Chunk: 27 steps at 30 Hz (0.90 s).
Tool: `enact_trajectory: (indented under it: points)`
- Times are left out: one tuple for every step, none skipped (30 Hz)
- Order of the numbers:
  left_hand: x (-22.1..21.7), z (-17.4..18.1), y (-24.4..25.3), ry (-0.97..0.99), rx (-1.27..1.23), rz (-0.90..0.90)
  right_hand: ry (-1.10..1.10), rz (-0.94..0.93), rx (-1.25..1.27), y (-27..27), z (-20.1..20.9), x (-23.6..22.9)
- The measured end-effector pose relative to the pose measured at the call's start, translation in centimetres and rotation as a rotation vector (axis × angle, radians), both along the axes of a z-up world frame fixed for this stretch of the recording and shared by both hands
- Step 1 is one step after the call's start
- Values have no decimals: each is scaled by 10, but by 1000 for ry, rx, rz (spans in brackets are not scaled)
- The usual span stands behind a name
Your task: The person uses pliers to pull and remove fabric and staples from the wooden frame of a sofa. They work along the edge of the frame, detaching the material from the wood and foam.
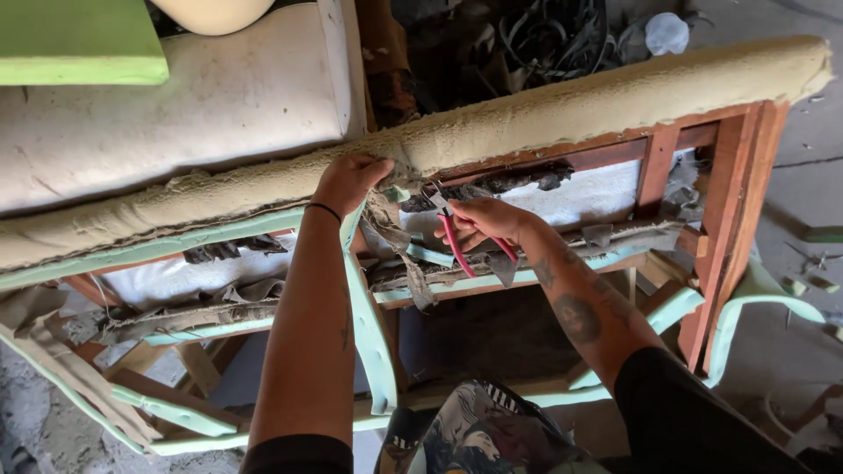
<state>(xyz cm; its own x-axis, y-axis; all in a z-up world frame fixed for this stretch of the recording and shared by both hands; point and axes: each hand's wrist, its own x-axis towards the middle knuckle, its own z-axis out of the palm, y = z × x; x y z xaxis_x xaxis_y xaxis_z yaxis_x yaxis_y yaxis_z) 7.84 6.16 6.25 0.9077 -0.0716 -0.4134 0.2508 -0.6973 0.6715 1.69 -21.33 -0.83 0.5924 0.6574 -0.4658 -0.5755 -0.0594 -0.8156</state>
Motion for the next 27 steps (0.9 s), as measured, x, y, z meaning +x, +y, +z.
enact_trajectory:
  points:
    - [-2, 3, -1, -3, 0, 11, -3, 11, 0, -2, -2, 3]
    - [-4, 6, -2, 12, -2, 23, 27, 31, 35, -4, -4, 6]
    - [-4, 11, -2, 24, -4, 31, 55, 48, 70, -5, -5, 10]
    - [-5, 12, -3, 17, -2, 39, 48, 56, 71, -8, -5, 13]
    - [-5, 13, -2, 24, -8, 28, 90, 84, 134, -9, -6, 17]
    - [-6, 13, -2, 31, -14, 18, 132, 112, 195, -11, -7, 20]
    - [-2, 0, 2, 31, -10, 21, 132, 116, 200, -14, -9, 24]
    - [2, -14, 7, 33, -18, 22, 141, 136, 206, -17, -11, 27]
    - [4, -29, 13, 38, -24, 24, 153, 158, 214, -19, -15, 29]
    - [4, -27, 14, 42, -18, 29, 156, 162, 220, -18, -16, 32]
    - [4, -26, 14, 42, -20, 23, 154, 150, 224, -19, -17, 32]
    - [2, -26, 14, 42, -21, 17, 151, 138, 228, -19, -19, 33]
    - [1, -28, 15, 50, -20, 17, 159, 138, 230, -17, -22, 31]
    - [-1, -29, 14, 55, -33, 22, 144, 132, 227, -15, -26, 29]
    - [2, -28, 14, 52, -45, 23, 120, 123, 226, -13, -27, 32]
    - [0, -15, 10, 52, -42, 19, 119, 120, 229, -9, -27, 30]
    - [-3, -3, 5, 56, -42, 25, 105, 84, 229, -6, -27, 26]
    - [-7, 9, 0, 60, -43, 31, 92, 49, 229, -3, -27, 22]
    - [-7, 14, -2, 58, -42, 22, 88, 40, 231, -2, -29, 21]
    - [-7, 18, -3, 54, -46, 33, 87, 20, 247, 0, -32, 20]
    - [-8, 23, -5, 51, -51, 45, 86, 1, 264, 2, -34, 17]
    - [-8, 17, -3, 50, -50, 36, 83, -7, 264, 0, -33, 15]
    - [-7, 13, -1, 53, -47, 33, 95, 4, 274, 0, -31, 14]
    - [-5, 9, 3, 56, -44, 29, 108, 16, 284, 1, -28, 14]
    - [-5, 11, 0, 50, -41, 24, 101, 12, 287, -1, -29, 15]
    - [-6, 14, -1, 58, -49, 35, 134, 22, 287, -2, -30, 16]
    - [-7, 16, -1, 68, -57, 50, 170, 36, 288, -2, -32, 17]
